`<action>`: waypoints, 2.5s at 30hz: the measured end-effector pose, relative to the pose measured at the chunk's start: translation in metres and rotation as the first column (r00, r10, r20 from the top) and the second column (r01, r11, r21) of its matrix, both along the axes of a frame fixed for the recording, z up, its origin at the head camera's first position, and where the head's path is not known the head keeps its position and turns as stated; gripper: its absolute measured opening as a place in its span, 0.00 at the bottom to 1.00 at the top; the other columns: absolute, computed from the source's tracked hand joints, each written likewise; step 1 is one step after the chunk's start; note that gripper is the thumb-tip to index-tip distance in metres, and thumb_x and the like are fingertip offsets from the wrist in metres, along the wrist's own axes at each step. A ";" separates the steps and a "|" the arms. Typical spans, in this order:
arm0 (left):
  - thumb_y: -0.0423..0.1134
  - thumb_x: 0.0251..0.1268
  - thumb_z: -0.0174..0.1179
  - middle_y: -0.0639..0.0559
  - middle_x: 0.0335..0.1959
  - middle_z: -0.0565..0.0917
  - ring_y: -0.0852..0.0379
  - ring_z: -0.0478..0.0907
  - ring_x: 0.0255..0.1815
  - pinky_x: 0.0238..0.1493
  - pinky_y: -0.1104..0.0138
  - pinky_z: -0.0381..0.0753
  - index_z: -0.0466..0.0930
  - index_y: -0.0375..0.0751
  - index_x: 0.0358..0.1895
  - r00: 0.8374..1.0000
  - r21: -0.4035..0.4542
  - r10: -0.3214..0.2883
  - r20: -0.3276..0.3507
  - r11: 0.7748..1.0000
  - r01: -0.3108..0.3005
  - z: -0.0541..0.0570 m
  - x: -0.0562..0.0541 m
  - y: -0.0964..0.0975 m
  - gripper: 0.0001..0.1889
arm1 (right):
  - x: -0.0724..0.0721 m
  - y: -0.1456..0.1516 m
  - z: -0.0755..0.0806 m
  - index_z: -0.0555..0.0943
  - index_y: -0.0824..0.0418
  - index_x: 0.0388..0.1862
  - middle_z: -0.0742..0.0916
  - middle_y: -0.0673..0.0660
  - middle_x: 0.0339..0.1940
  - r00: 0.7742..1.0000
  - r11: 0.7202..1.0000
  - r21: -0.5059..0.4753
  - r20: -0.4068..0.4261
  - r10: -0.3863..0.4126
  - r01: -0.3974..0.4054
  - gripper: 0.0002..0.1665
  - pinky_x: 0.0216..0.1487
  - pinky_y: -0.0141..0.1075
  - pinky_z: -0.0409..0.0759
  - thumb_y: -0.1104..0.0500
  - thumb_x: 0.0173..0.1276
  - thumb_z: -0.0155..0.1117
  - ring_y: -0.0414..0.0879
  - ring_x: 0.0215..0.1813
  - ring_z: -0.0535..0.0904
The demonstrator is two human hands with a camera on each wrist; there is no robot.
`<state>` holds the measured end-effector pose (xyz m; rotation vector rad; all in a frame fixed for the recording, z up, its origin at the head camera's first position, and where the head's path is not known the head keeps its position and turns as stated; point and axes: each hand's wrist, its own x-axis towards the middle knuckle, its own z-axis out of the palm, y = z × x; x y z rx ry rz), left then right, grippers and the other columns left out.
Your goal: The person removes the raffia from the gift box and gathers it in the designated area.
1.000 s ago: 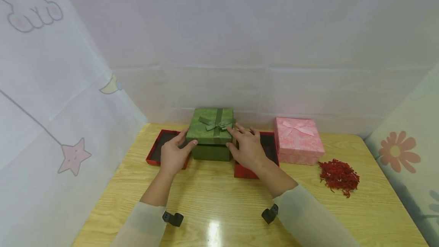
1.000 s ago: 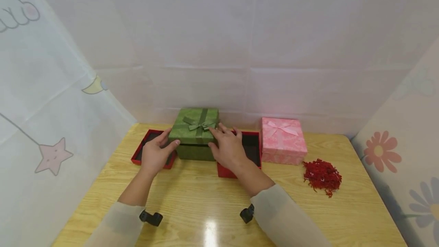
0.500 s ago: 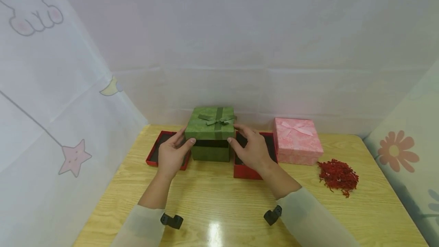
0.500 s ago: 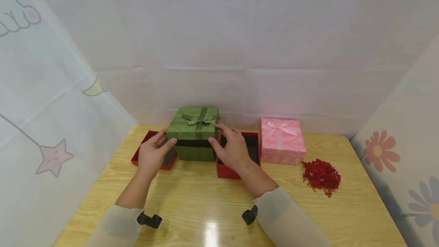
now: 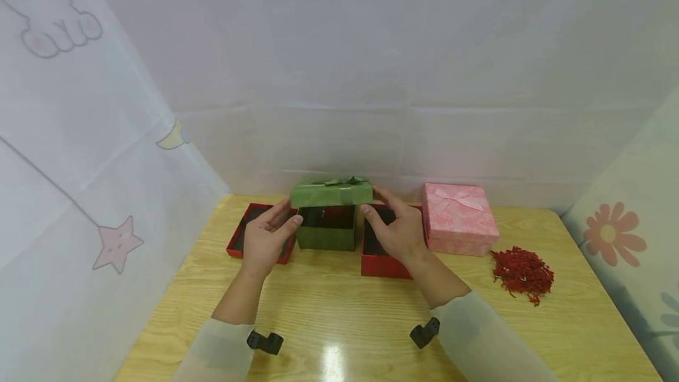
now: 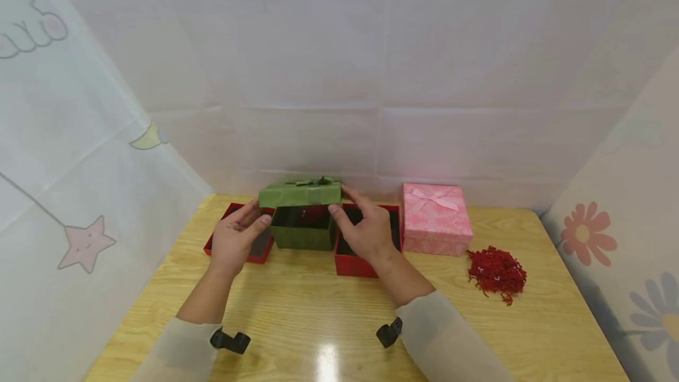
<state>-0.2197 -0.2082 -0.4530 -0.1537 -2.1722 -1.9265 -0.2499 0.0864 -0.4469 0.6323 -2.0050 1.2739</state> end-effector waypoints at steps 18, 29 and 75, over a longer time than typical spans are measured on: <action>0.24 0.66 0.69 0.40 0.71 0.77 0.43 0.73 0.72 0.65 0.59 0.77 0.74 0.40 0.74 0.978 0.132 -0.125 -0.166 0.980 0.148 0.001 0.001 0.004 0.33 | 0.006 0.005 0.000 0.82 0.60 0.68 0.88 0.56 0.60 0.996 0.995 -0.027 -0.003 0.094 -0.094 0.38 0.65 0.44 0.80 0.62 0.57 0.84 0.53 0.59 0.86; 0.25 0.67 0.68 0.42 0.68 0.77 0.55 0.79 0.58 0.48 0.71 0.85 0.68 0.42 0.78 0.976 0.109 -0.185 -0.116 0.974 0.198 0.004 0.007 0.001 0.37 | 0.015 0.007 0.000 0.69 0.55 0.80 0.88 0.58 0.55 0.953 0.970 -0.042 0.182 0.242 -0.238 0.50 0.57 0.48 0.85 0.62 0.60 0.82 0.53 0.57 0.86; 0.21 0.59 0.71 0.45 0.85 0.53 0.49 0.64 0.79 0.61 0.62 0.80 0.54 0.40 0.83 0.894 0.155 -0.423 -0.147 0.883 0.443 -0.008 0.026 -0.042 0.50 | 0.027 -0.005 -0.009 0.62 0.55 0.84 0.70 0.54 0.74 0.904 0.920 0.174 0.320 0.284 -0.351 0.68 0.70 0.60 0.71 0.47 0.48 0.90 0.57 0.73 0.69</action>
